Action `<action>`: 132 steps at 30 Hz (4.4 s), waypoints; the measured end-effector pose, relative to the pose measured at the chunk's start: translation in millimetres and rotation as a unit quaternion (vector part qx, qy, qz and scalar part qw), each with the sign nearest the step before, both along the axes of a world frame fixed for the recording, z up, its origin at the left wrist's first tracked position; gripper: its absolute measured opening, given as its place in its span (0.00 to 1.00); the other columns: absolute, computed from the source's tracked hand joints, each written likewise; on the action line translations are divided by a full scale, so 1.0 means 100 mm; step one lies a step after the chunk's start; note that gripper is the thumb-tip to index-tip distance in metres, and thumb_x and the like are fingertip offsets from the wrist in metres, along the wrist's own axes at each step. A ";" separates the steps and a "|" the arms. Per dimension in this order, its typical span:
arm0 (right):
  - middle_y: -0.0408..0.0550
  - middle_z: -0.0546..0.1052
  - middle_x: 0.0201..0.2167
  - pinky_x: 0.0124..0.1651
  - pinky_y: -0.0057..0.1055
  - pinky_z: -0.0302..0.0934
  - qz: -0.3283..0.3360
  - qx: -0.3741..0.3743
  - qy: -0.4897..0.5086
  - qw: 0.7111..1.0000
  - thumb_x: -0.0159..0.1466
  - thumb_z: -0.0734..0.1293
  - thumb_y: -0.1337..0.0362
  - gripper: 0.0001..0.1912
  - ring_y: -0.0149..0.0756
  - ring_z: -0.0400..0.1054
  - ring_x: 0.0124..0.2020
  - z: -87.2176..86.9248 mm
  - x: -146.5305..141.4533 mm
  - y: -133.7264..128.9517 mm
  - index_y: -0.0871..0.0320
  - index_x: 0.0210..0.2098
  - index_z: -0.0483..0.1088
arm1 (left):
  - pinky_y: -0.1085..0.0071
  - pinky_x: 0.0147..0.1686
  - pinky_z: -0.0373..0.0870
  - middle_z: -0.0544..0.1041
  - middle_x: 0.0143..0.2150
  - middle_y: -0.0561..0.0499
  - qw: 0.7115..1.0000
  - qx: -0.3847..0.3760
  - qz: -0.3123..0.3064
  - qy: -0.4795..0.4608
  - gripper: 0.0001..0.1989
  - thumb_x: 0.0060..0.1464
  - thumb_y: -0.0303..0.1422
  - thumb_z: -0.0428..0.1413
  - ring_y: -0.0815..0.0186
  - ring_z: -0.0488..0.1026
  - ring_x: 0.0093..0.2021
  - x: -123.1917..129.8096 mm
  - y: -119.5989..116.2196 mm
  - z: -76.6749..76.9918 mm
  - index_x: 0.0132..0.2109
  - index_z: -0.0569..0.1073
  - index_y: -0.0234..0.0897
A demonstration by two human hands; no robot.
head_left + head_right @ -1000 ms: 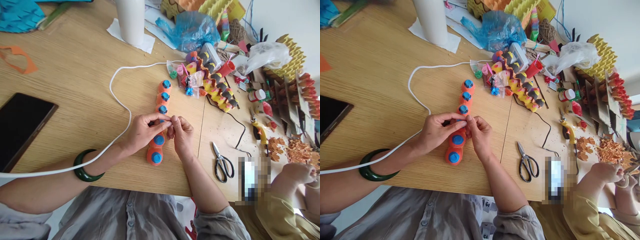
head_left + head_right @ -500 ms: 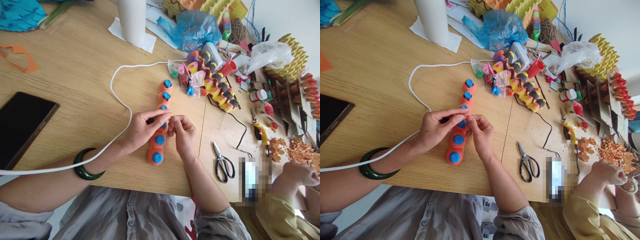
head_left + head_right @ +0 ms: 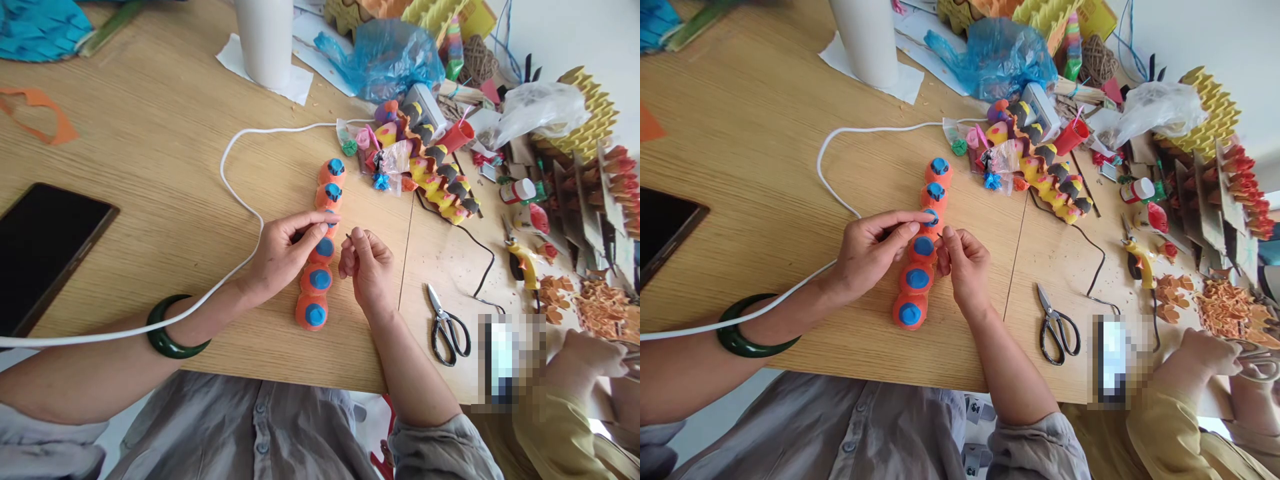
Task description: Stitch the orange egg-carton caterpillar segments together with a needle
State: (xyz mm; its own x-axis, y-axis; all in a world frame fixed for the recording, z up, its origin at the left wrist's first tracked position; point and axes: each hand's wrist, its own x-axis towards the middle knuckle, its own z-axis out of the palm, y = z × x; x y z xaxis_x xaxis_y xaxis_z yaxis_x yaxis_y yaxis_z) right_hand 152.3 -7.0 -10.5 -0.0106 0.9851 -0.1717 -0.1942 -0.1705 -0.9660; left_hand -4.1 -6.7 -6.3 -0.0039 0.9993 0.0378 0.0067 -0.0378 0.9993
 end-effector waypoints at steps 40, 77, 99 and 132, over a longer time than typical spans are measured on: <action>0.36 0.72 0.20 0.24 0.25 0.65 0.025 0.019 0.027 0.999 0.66 0.74 0.49 0.20 0.25 0.64 0.19 -0.03 0.01 0.00 0.55 0.26 0.71 | 0.75 0.31 0.72 0.82 0.30 0.52 0.998 0.042 -0.020 0.052 0.14 0.60 0.43 0.65 0.69 0.74 0.29 0.00 0.02 -0.06 0.43 0.86 0.37; 0.41 0.78 0.22 0.25 0.26 0.65 0.070 0.008 -0.014 0.997 0.69 0.69 0.46 0.21 0.26 0.64 0.19 0.02 0.01 -0.03 0.55 0.28 0.75 | 0.79 0.37 0.74 0.87 0.41 0.49 0.920 0.312 -0.005 0.236 0.10 0.67 0.28 0.59 0.70 0.83 0.36 -0.05 0.02 -0.13 0.51 0.84 0.37; 0.44 0.76 0.39 0.34 0.32 0.72 0.020 0.212 -0.194 0.958 0.70 0.71 0.58 0.08 0.32 0.71 0.35 0.00 0.09 -0.06 0.46 0.47 0.81 | 0.75 0.30 0.70 0.82 0.30 0.52 0.989 0.082 -0.042 0.114 0.17 0.66 0.45 0.59 0.68 0.75 0.30 -0.05 0.03 -0.02 0.40 0.85 0.37; 0.39 0.75 0.24 0.27 0.28 0.66 -0.005 0.059 -0.088 0.994 0.67 0.73 0.48 0.17 0.26 0.67 0.22 0.03 0.04 -0.04 0.54 0.31 0.75 | 0.75 0.41 0.80 0.88 0.46 0.48 0.986 0.125 -0.025 0.105 0.12 0.65 0.38 0.61 0.65 0.84 0.40 -0.03 -0.01 -0.04 0.49 0.86 0.41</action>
